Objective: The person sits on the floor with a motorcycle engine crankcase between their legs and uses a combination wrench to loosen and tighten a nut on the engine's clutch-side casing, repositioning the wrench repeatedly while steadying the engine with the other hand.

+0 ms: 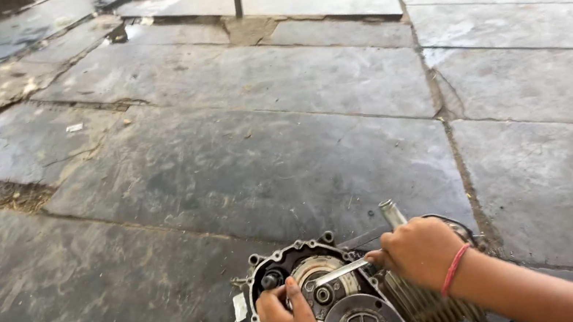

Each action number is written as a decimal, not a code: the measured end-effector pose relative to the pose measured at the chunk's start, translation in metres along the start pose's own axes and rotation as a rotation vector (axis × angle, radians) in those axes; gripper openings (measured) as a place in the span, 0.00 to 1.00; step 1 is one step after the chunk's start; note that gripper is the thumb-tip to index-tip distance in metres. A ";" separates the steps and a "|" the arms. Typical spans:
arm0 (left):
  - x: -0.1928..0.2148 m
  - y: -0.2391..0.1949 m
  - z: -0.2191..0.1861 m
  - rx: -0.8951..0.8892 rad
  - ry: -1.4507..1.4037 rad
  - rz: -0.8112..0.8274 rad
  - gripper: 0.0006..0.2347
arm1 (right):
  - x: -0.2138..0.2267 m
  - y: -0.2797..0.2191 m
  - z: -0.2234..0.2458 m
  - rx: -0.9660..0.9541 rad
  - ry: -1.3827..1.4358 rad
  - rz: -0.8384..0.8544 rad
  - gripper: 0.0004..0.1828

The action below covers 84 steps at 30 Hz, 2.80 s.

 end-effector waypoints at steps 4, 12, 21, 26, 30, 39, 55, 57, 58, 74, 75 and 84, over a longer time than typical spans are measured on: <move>0.006 -0.007 0.010 0.099 0.057 -0.040 0.15 | -0.001 -0.004 0.012 0.002 0.008 -0.111 0.31; 0.009 -0.006 0.005 0.033 0.110 -0.061 0.14 | 0.004 -0.009 0.024 -0.130 0.027 -0.130 0.29; 0.010 -0.008 -0.001 0.102 0.172 -0.030 0.14 | 0.006 -0.019 0.032 -0.164 0.120 0.084 0.32; 0.001 -0.004 0.013 0.054 0.174 -0.077 0.15 | 0.007 -0.024 0.036 -0.196 0.155 0.044 0.28; 0.002 -0.001 0.011 0.066 0.194 -0.070 0.15 | -0.003 -0.027 0.027 -0.161 0.166 0.073 0.25; -0.003 0.002 0.020 0.031 0.156 -0.077 0.14 | -0.017 -0.030 0.019 0.077 0.146 0.059 0.11; -0.003 0.002 0.018 0.067 0.155 -0.040 0.14 | -0.005 -0.032 0.037 -0.161 0.117 0.092 0.19; -0.006 0.004 0.022 0.046 0.152 -0.044 0.14 | -0.008 -0.032 0.037 -0.160 0.103 0.069 0.21; -0.006 0.004 0.022 0.028 0.146 -0.052 0.14 | -0.008 -0.032 0.037 -0.163 0.114 0.068 0.21; 0.003 -0.004 0.013 -0.027 0.095 -0.063 0.12 | -0.010 -0.038 0.053 -0.266 0.098 0.095 0.23; 0.003 -0.005 0.011 -0.025 0.095 -0.060 0.12 | -0.008 -0.038 0.055 -0.267 0.098 0.099 0.23; 0.009 -0.010 0.004 0.007 0.059 -0.047 0.12 | 0.001 -0.039 0.061 -0.317 0.099 0.156 0.24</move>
Point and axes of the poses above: each hand's wrist, its own y-axis towards the middle knuckle, its own x-axis out of the back of the hand, z = x × y, the point moved 2 cm from there along y, towards the middle knuckle, and after that the axes turned 15 degrees about x, right-handed, at the moved point
